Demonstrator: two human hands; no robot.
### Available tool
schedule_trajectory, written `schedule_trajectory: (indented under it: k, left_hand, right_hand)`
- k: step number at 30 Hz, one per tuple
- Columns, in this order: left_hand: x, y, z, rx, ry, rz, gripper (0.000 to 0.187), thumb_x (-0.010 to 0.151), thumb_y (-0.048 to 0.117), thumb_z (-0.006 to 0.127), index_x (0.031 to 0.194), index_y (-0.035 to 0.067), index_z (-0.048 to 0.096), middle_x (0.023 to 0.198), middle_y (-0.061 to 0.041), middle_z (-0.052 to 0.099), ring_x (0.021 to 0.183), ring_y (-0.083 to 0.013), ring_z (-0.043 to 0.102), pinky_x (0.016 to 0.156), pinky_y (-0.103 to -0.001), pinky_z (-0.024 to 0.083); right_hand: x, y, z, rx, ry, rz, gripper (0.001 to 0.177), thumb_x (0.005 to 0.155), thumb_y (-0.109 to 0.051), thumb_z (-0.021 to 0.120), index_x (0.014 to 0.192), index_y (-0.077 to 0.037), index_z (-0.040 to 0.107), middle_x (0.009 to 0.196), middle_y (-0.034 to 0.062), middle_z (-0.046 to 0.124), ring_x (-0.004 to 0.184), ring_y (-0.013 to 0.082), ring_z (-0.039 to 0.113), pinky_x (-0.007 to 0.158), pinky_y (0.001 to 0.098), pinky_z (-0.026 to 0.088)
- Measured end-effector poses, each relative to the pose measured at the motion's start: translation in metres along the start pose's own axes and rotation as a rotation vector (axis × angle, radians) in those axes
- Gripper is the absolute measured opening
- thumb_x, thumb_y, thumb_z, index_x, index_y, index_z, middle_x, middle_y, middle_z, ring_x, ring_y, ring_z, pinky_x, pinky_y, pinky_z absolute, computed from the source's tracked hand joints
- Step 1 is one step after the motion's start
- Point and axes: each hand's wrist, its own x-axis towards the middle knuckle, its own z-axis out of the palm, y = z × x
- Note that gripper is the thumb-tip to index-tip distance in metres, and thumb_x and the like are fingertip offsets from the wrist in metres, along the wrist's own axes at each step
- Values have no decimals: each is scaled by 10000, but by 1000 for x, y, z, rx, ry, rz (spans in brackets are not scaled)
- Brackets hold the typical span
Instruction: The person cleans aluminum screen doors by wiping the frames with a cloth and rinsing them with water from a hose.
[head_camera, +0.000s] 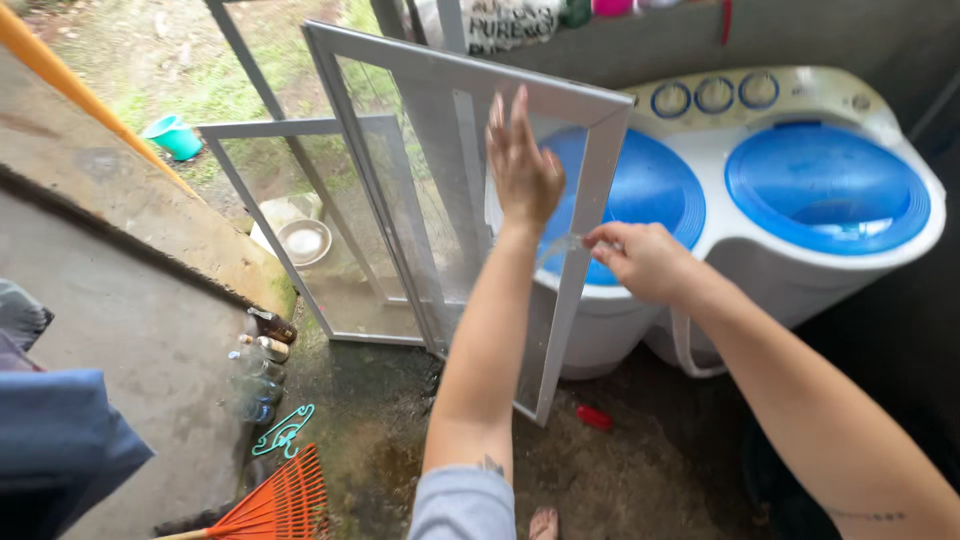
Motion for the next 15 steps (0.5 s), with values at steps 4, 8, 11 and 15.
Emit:
schedule_trajectory:
  k: [4,8,11,15]
  left_hand:
    - [72,-26,-10,240,-225,73,838,795,35,616,1565,179,320,1650,-136,277,1547,-400,224,1234,-595,218]
    - [114,-38,-34,429,-582,35,745,797,96,620,1489,267,405,1626,-71,302,1516,-388,163,1179,-641,192]
    - [125,-33,-48,197,-634,-41,463,892,227,618,1354,226,581,1509,-65,464,1507,-450,200,1198,-628,213]
    - [125,-16,-68,58,-630,-196,328,1015,441,569,1111,155,697,1326,-70,623,1453,-312,444,1253,-616,214]
  right_hand:
    - [10,-16,-16,-39,-65,150,334,987,-297,582,1258,-141,699,1059,141,789,993,278,754,889,393,565]
    - [12,-28,-21,7,-73,144,336,981,-279,569,1263,-140,687,1095,117,776,1053,246,723,902,382,543]
    - [10,-33,-22,-13,-61,168,341,982,-292,569,1259,-140,698,1065,122,790,1017,253,742,898,383,553]
    - [-1,-31,-38,112,-57,101,317,973,-248,603,1232,-109,722,1049,92,795,1005,180,733,870,336,552]
